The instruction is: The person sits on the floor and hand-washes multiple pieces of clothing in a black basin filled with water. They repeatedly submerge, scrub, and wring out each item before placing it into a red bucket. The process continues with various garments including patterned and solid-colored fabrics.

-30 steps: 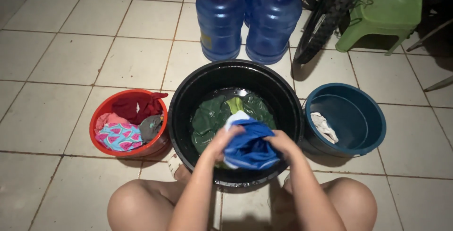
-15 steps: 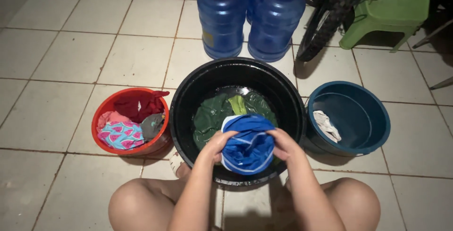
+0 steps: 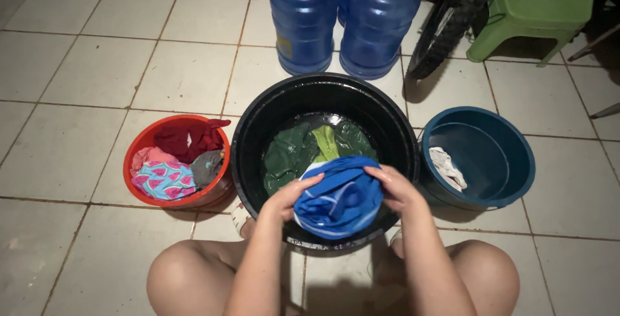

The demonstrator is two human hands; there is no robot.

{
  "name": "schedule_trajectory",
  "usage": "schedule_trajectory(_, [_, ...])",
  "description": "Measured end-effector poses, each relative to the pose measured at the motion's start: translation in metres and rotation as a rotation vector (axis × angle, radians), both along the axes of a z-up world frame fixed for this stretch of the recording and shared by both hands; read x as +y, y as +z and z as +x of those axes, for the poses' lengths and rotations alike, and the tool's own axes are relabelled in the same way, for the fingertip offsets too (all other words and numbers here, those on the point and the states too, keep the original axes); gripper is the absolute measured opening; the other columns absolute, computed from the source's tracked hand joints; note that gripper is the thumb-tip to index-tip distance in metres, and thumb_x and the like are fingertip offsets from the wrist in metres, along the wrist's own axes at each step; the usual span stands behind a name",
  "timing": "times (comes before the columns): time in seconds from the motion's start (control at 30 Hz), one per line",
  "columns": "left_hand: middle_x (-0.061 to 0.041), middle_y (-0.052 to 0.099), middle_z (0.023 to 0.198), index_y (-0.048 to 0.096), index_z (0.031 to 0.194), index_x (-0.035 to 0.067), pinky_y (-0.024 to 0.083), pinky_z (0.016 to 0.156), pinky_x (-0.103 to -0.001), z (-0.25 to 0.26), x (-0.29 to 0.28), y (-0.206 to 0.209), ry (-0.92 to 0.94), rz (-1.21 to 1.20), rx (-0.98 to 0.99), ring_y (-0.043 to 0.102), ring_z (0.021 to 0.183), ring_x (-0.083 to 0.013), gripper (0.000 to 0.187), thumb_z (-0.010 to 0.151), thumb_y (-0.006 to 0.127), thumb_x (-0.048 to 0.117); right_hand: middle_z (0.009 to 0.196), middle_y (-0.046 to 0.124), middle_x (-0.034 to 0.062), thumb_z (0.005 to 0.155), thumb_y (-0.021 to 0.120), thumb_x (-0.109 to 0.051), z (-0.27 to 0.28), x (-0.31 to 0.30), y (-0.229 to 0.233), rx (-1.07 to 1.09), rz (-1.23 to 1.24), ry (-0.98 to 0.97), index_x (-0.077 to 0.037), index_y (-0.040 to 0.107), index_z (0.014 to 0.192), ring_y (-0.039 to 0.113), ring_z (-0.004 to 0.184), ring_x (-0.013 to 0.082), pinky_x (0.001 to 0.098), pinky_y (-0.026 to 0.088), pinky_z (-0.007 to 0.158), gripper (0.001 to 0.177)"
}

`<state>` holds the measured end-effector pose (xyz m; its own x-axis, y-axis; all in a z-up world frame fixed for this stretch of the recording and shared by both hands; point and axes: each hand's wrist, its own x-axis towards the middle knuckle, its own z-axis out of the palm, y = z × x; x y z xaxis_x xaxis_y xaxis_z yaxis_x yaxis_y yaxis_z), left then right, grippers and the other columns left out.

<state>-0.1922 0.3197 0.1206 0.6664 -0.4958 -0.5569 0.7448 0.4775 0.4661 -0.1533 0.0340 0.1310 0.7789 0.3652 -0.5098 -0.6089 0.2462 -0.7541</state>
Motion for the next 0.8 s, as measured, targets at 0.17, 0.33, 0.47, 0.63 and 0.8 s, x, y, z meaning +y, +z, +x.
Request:
schedule_trajectory(0.17, [-0.014, 0.074, 0.12, 0.062, 0.133, 0.0, 0.057, 0.094, -0.034, -0.001, -0.002, 0.0, -0.161, 0.448, -0.38, 0.071, 0.105, -0.0216, 0.06, 0.083, 0.081, 0.028, 0.108, 0.076, 0.0087, 0.086, 0.072, -0.014, -0.004, 0.01, 0.026, -0.146, -0.015, -0.008, -0.004, 0.068, 0.123, 0.073, 0.094, 0.0188, 0.0343, 0.059, 0.088, 0.039])
schedule_trajectory(0.33, [-0.01, 0.072, 0.121, 0.061, 0.132, 0.002, 0.053, 0.094, -0.03, 0.008, -0.03, 0.002, 0.004, 0.63, -0.684, 0.067, 0.108, -0.0186, 0.064, 0.076, 0.088, 0.016, 0.108, 0.074, 0.0096, 0.089, 0.073, -0.013, -0.007, 0.03, 0.021, -0.082, -0.061, 0.046, -0.001, 0.067, 0.125, 0.072, 0.093, 0.0189, 0.0353, 0.058, 0.086, 0.039])
schedule_trajectory(0.47, [-0.008, 0.073, 0.118, 0.063, 0.131, 0.004, 0.053, 0.09, -0.03, 0.034, -0.031, -0.034, 0.396, 0.619, -0.608, 0.067, 0.106, -0.0175, 0.048, 0.085, 0.072, 0.013, 0.109, 0.074, 0.0121, 0.09, 0.074, -0.013, 0.001, 0.007, -0.002, -0.012, 0.173, 0.016, 0.002, 0.066, 0.127, 0.069, 0.089, 0.0196, 0.0324, 0.049, 0.072, 0.041])
schedule_trajectory(0.63, [-0.01, 0.07, 0.111, 0.061, 0.133, 0.006, 0.052, 0.087, -0.03, 0.035, -0.033, -0.005, 0.471, 0.661, -0.46, 0.064, 0.099, -0.018, 0.04, 0.094, 0.06, 0.017, 0.107, 0.073, 0.0126, 0.08, 0.084, -0.006, 0.004, 0.016, -0.001, -0.39, -0.333, 0.135, 0.003, 0.065, 0.117, 0.069, 0.094, 0.017, 0.0327, 0.057, 0.088, 0.042])
schedule_trajectory(0.8, [-0.012, 0.071, 0.115, 0.059, 0.127, 0.006, 0.051, 0.093, -0.036, 0.013, -0.021, 0.071, 0.084, 0.811, -0.946, 0.067, 0.106, -0.0205, 0.066, 0.072, 0.092, 0.02, 0.106, 0.077, 0.0124, 0.084, 0.076, -0.014, 0.015, 0.01, 0.011, -0.575, -0.486, -0.063, 0.001, 0.071, 0.122, 0.072, 0.094, 0.0158, 0.0303, 0.057, 0.086, 0.041])
